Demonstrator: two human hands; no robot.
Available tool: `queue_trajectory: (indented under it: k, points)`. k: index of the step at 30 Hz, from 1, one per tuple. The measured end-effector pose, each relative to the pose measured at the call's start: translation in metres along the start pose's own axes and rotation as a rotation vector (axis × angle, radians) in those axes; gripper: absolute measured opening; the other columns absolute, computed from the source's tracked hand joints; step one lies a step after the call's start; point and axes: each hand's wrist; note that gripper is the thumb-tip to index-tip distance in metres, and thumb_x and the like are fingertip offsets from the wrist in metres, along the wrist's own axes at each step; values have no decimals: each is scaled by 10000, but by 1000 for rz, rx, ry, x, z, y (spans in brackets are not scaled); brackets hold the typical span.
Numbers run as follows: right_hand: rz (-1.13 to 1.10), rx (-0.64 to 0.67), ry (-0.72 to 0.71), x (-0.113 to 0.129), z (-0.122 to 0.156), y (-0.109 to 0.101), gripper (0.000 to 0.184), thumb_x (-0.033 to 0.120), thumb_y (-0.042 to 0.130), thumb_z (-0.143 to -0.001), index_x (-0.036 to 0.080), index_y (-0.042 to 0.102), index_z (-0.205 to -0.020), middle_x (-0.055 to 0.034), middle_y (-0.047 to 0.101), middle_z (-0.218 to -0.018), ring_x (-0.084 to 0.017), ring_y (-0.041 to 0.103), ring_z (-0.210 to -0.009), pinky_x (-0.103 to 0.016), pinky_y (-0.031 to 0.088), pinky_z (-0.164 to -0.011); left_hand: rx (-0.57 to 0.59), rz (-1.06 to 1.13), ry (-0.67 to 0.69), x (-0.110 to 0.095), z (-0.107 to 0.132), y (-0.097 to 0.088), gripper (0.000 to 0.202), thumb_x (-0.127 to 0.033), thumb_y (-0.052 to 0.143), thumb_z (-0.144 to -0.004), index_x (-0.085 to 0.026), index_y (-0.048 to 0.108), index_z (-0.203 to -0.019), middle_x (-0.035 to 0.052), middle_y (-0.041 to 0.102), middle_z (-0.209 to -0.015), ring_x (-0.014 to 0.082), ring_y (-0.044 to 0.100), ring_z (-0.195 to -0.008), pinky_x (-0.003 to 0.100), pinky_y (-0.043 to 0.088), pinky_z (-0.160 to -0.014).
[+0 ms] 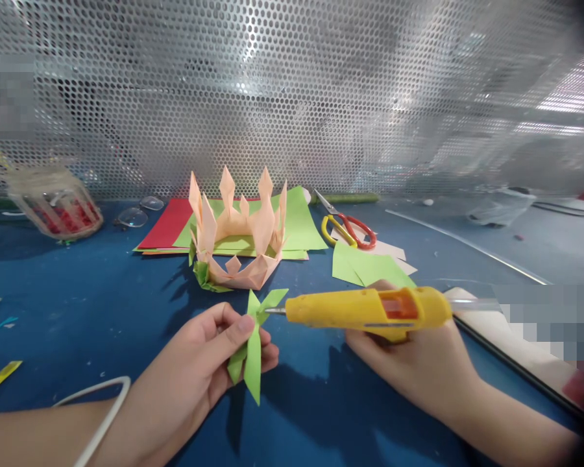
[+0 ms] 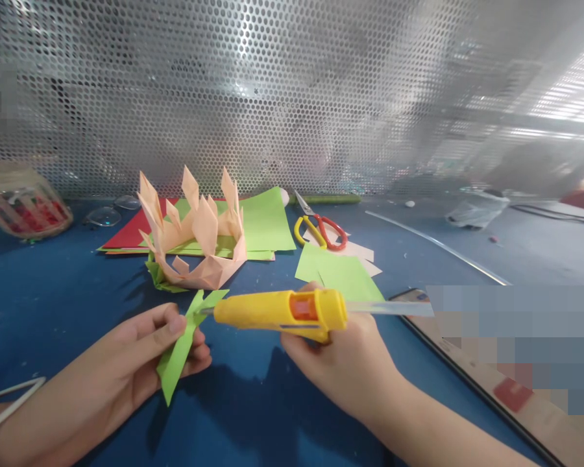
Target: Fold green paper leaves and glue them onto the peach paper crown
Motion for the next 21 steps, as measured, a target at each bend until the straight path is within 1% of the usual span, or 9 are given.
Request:
queue_trajectory:
  k: [3, 8, 13, 15, 19, 21]
  points:
    - [-11, 38, -25, 2, -2, -1, 137, 208, 495, -757, 253, 420, -652, 76, 506, -469, -106, 520, -333, -199, 439, -366, -4, -16, -9, -1, 1, 2, 268, -190, 510, -964, -143, 580, -710, 29, 674, -741, 140, 673, -790, 235, 565, -812]
    - [53, -20, -12, -1, -3, 1, 85, 198, 482, -737, 255, 430, -702, 50, 547, -474, -151, 545, -349, -239, 451, -366, -4, -9, -13, -1, 0, 2, 258, -188, 513, -964, -141, 590, -723, 30, 675, -763, 139, 670, -798, 233, 565, -812]
    - [42, 41, -67, 0, -2, 0, 73, 192, 476, -772, 238, 493, -719, 37, 594, -550, -134, 588, -404, -222, 476, -419, -10, -19, -11, -1, -1, 3, 266, -172, 489, -974, -142, 588, -730, 29, 669, -755, 136, 669, -800, 261, 562, -848]
    - [47, 43, -70, 0, -2, 0, 75, 188, 471, -774, 235, 505, -727, 33, 600, -550, -140, 599, -415, -226, 483, -425, -7, -18, -10, -1, -1, 2, 264, -177, 492, -973, -143, 589, -730, 28, 668, -757, 138, 669, -804, 267, 560, -856]
    - [69, -13, -54, -4, -2, 2, 62, 197, 471, -757, 240, 471, -712, -3, 640, -554, -168, 610, -406, -245, 485, -398, -2, -16, -14, -1, -1, 0, 262, -191, 499, -972, -142, 588, -731, 35, 679, -773, 145, 680, -804, 217, 566, -785]
    - [65, -11, -54, -5, -1, 2, 63, 193, 472, -760, 241, 472, -719, -7, 657, -569, -169, 619, -410, -245, 492, -405, -12, -9, -19, -1, 0, 1, 265, -184, 499, -971, -142, 589, -726, 33, 678, -759, 142, 682, -794, 211, 566, -777]
Point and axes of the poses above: each hand's wrist, its own z-axis away from the middle knuckle, its own y-axis out of the palm, x = y × z
